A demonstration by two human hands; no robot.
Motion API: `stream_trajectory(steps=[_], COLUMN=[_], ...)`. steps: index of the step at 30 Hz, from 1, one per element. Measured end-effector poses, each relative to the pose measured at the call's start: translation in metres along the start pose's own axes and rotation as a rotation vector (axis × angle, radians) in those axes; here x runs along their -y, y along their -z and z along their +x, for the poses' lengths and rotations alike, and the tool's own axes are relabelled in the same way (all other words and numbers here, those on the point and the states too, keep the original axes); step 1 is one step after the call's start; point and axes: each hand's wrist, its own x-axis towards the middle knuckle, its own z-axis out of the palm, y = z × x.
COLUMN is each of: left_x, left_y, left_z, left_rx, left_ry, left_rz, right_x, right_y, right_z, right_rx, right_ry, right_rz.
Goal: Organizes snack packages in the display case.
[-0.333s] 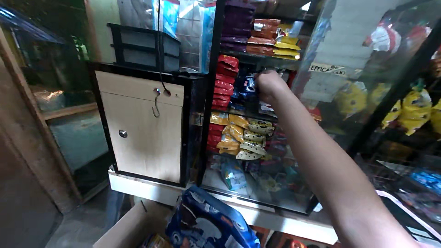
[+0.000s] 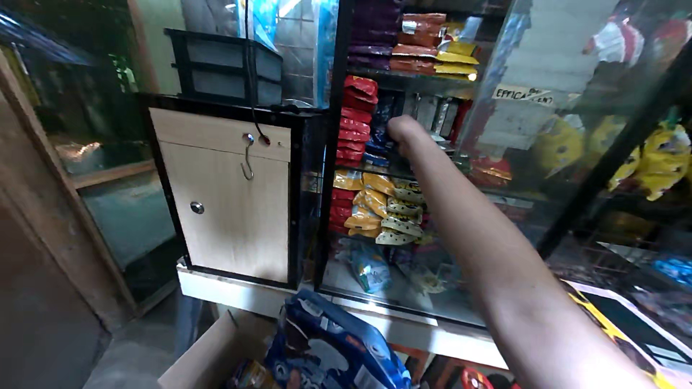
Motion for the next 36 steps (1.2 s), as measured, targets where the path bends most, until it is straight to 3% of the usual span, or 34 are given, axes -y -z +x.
stream_trajectory(steps=[7, 14, 22, 30, 36], left_x=[0.000, 0.001, 0.002, -0.001, -0.002], left_y=[0.003, -0.005, -0.005, -0.009, -0.008], left_z=[0.003, 0.002, 0.002, 0.000, -0.001], left_rx=[0.064, 0.033, 0.046, -0.002, 0.003], left_ry=[0.016, 0.066, 0.062, 0.059, 0.067], left_rz=[-0.015, -0.027, -0.035, -0.041, -0.039], right_x=[0.006, 0.013, 0.017, 0.011, 0.020], right_y=[-0.009, -0.007, -0.007, -0.005, 0.007], right_z=[0.006, 0.008, 0.015, 0.014, 0.004], right_rx=[0.007, 0.071, 0.177, 0.109, 0.142], right_ry=[0.002, 0.013, 0.137, 0.058, 0.048], right_rz=[0.120, -0.049, -0.437, -0.046, -0.195])
